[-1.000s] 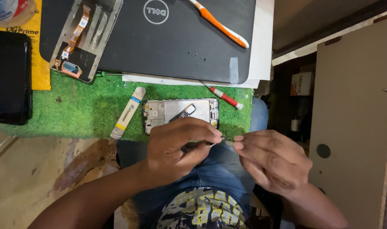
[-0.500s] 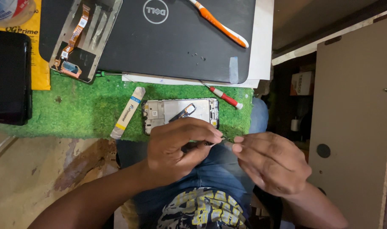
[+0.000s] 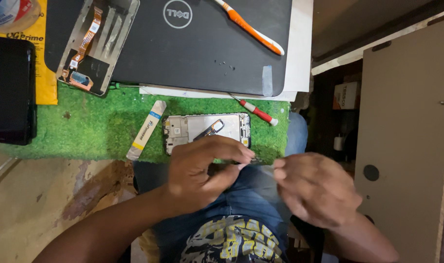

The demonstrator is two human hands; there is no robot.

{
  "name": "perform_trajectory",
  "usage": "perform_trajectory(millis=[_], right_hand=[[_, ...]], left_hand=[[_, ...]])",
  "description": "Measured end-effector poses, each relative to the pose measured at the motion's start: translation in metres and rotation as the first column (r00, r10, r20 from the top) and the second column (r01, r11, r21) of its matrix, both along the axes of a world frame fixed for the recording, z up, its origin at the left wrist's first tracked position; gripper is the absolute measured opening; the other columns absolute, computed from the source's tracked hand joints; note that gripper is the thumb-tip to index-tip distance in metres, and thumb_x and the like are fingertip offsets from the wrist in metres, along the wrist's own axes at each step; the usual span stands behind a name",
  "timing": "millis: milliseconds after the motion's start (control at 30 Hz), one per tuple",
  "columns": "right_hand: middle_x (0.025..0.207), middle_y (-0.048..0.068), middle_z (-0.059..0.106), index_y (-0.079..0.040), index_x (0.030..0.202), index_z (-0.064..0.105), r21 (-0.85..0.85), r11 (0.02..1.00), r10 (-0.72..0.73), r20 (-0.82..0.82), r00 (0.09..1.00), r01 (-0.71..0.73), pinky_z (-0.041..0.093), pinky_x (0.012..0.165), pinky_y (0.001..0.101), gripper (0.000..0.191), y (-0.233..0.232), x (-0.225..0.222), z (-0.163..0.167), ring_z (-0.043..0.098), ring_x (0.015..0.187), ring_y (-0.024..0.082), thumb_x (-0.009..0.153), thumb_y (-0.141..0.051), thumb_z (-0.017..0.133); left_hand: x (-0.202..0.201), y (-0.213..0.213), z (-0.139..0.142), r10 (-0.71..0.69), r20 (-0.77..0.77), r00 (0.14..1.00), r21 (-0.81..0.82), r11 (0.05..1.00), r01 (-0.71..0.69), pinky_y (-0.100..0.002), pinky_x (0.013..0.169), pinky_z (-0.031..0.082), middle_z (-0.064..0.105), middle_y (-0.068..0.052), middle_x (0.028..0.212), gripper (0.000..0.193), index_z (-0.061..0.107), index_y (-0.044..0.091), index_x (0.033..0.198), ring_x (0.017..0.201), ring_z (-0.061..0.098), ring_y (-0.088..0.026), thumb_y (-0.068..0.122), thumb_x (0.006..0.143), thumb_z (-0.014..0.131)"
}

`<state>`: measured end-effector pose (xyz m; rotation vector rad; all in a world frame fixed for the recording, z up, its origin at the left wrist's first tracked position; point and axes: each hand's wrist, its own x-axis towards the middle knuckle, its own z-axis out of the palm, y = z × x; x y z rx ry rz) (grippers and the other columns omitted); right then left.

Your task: The person disassembles a smartphone, removes the battery and internal components, cleans a small circuit board with a cotton swab, and reassembles the phone using a screwdriver and prying tool.

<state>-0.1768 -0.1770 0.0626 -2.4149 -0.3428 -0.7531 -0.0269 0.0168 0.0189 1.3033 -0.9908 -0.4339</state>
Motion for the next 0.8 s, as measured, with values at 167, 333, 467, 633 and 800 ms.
perform_trajectory(millis=[167,333,467,633,800], right_hand=[[0.093,0.014,0.073,0.004,0.104,0.068,0.13,0.949,-0.288,-0.025,0.957,0.288,0.062,0.072,0.0322,0.017,-0.005,0.019,-0.034,0.076,0.088,0.023,0.089,0.01,0.075],[0.098,0.009,0.075,-0.002,0.101,0.07,0.021,0.986,-0.164,-0.127,0.978,0.168,0.059,0.074,0.0334,0.017,0.004,0.033,-0.053,0.075,0.088,0.023,0.088,0.001,0.079],[0.104,0.006,0.075,-0.004,0.102,0.072,-0.102,0.99,-0.115,-0.138,0.984,0.102,0.053,0.071,0.0337,0.022,0.014,0.045,-0.055,0.067,0.085,0.022,0.084,-0.004,0.084],[0.113,0.005,0.075,-0.006,0.11,0.069,-0.15,0.986,-0.101,-0.152,0.983,0.078,0.051,0.077,0.0331,0.027,0.014,0.049,-0.054,0.07,0.097,0.019,0.087,-0.005,0.084],[0.111,0.009,0.076,-0.007,0.113,0.071,-0.16,0.98,-0.135,-0.104,0.985,0.117,0.05,0.074,0.033,0.031,0.012,0.048,-0.052,0.068,0.093,0.021,0.085,-0.009,0.083]], left_hand=[[0.002,0.004,-0.004,-0.002,-0.255,0.967,-0.167,0.985,-0.042,-0.03,0.085,0.064,0.067,-0.015,0.116,0.024,0.063,-0.004,0.119,0.102,0.072,-0.02,-0.014,0.097,0.062],[0.004,0.005,-0.011,0.054,-0.298,0.953,-0.205,0.971,-0.119,-0.029,0.091,0.058,0.063,-0.014,0.114,0.023,0.062,-0.005,0.124,0.1,0.068,-0.017,-0.015,0.104,0.059],[0.011,0.004,-0.015,0.027,-0.355,0.934,-0.289,0.947,-0.137,-0.029,0.093,0.059,0.063,-0.013,0.115,0.024,0.061,-0.005,0.126,0.101,0.067,-0.016,-0.015,0.104,0.058],[0.019,0.009,-0.014,0.165,-0.371,0.914,-0.224,0.939,-0.26,-0.024,0.085,0.061,0.065,-0.012,0.111,0.021,0.061,-0.003,0.124,0.098,0.071,-0.014,-0.014,0.106,0.059],[0.019,0.007,-0.017,0.183,-0.424,0.887,-0.212,0.932,-0.293,-0.025,0.091,0.06,0.066,-0.015,0.116,0.021,0.06,-0.003,0.124,0.103,0.071,-0.015,-0.014,0.106,0.062]])
